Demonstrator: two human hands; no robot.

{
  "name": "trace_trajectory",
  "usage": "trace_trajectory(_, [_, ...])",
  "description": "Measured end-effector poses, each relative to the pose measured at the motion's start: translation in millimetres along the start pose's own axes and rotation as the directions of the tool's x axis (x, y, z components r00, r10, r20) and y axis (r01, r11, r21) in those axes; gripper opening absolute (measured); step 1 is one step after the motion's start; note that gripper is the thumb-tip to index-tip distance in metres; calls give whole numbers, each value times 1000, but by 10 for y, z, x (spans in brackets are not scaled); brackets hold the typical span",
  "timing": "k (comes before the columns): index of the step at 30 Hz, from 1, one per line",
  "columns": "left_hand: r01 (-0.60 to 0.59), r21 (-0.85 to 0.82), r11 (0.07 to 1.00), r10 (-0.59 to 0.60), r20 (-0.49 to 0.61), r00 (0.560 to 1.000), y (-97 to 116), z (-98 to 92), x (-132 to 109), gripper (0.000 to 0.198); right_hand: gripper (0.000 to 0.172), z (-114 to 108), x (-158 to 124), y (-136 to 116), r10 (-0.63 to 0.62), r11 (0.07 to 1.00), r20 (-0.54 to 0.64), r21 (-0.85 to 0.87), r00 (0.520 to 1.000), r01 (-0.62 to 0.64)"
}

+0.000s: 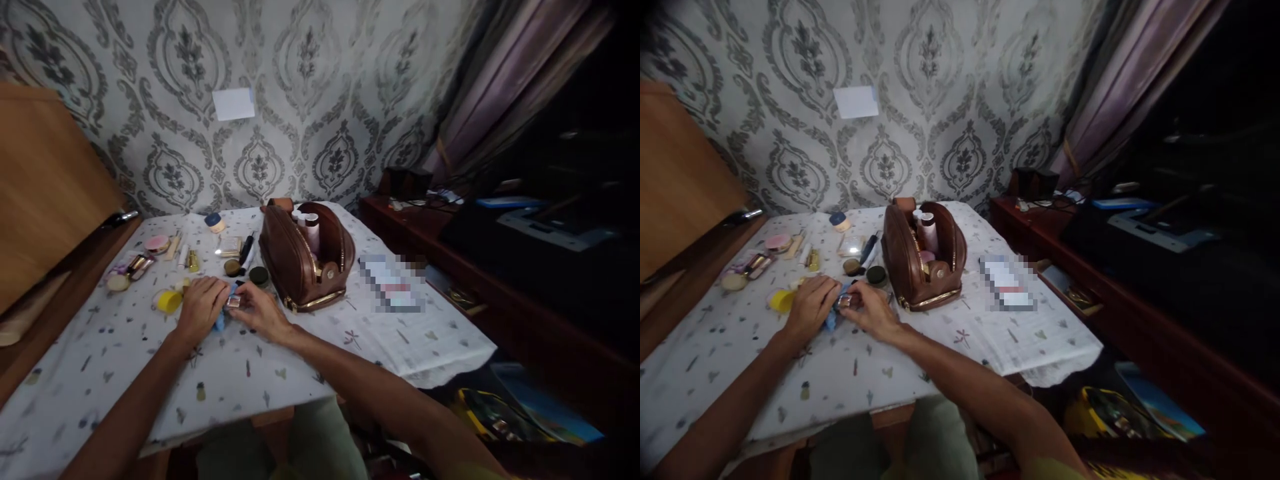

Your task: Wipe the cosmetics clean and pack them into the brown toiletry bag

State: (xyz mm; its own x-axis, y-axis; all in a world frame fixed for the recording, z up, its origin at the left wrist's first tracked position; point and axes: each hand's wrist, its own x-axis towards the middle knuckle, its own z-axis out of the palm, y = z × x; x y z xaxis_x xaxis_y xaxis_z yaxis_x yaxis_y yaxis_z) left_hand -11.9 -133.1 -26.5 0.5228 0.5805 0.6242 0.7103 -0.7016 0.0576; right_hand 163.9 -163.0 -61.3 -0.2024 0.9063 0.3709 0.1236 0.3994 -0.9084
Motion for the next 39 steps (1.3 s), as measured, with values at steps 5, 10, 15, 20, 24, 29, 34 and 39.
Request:
trace_trajectory(5, [101,74,992,-105,57,993,-181,-3,-27,37,28,-19,15,5,48,999,19,6,999,-48])
trace_trajectory(10, [247,85,965,-254,76,964,-403,-25,-93,37,29,-55,41,34,61,998,22,31,998,-61])
trace_trajectory(15, [314,214,925,-339,91,936,-547,-53,-131,37,31,-116,73,14,55,992,18,113,998,-56])
trace_trajectory(20, [315,280,907,-352,95,931,-544,-61,-142,37,45,-123,113,31,72,970,-24,233,997,-65])
trace_trajectory(24, [324,272,906,-358,82,930,-508,-77,-140,37,45,-126,148,31,141,938,-41,325,989,-120])
trace_trajectory(29, [428,158,890,-416,-105,903,-442,-177,-96,32,40,-170,154,-66,146,948,-44,292,988,-127])
trace_trajectory(34, [371,-153,916,-397,-214,893,-124,-286,44,24,48,-168,139,-99,184,928,52,319,982,-190])
trace_trajectory(39, [196,-155,968,-213,-99,972,277,-224,220,29,52,-138,148,-100,151,906,64,390,986,-164])
